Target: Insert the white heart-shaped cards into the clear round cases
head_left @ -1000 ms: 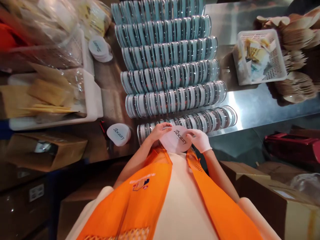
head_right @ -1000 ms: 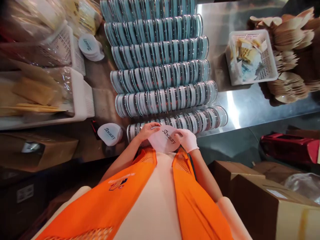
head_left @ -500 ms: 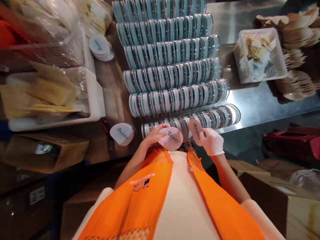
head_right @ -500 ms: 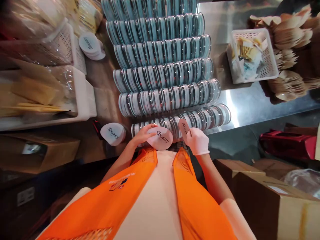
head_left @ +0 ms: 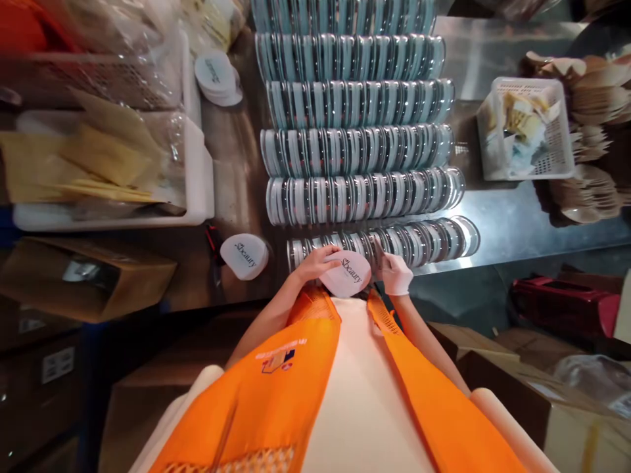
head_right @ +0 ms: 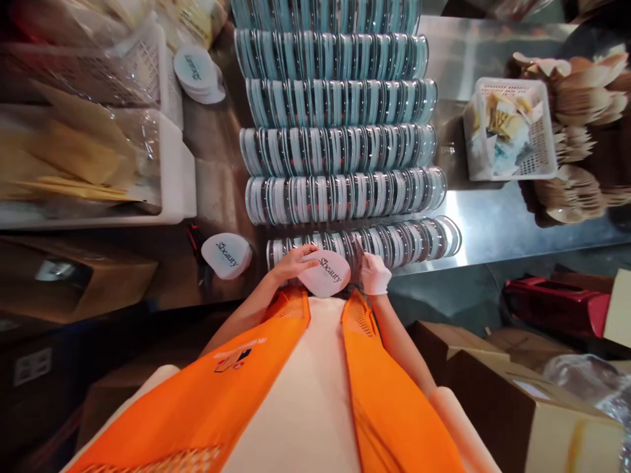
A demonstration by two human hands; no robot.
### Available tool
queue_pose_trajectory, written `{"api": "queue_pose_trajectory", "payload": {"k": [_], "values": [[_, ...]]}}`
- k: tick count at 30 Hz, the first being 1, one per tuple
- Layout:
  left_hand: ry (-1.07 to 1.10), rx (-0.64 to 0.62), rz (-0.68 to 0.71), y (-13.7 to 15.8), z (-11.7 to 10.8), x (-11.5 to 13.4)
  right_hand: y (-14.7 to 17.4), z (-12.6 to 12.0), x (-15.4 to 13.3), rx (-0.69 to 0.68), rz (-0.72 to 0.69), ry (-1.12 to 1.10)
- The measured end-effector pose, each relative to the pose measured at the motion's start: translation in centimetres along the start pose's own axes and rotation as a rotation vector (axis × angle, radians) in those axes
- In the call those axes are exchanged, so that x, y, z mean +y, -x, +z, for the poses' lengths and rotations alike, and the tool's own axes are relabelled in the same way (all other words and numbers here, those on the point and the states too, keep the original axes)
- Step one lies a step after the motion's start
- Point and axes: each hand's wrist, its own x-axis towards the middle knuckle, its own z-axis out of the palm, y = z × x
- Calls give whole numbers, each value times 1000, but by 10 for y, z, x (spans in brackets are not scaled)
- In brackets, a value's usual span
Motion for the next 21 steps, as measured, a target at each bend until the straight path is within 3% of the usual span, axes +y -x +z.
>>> {"api": "queue_pose_trajectory", "payload": {"k": [5, 9, 16, 18, 21], "values": [[6, -3, -8, 0, 0, -4, 0, -22, -16, -228, 30, 170], [9, 19, -15, 0, -1, -6, -1, -32, -11, -367, 45, 149], [55, -16, 3, -2, 1, -9, 14, 27, 7, -122, 176, -392], [56, -16, 4, -2, 1, -9, 17, 35, 16, -203, 221, -578], [27, -6, -5, -2, 0, -9, 18, 28, 31, -458, 192, -798]]}}
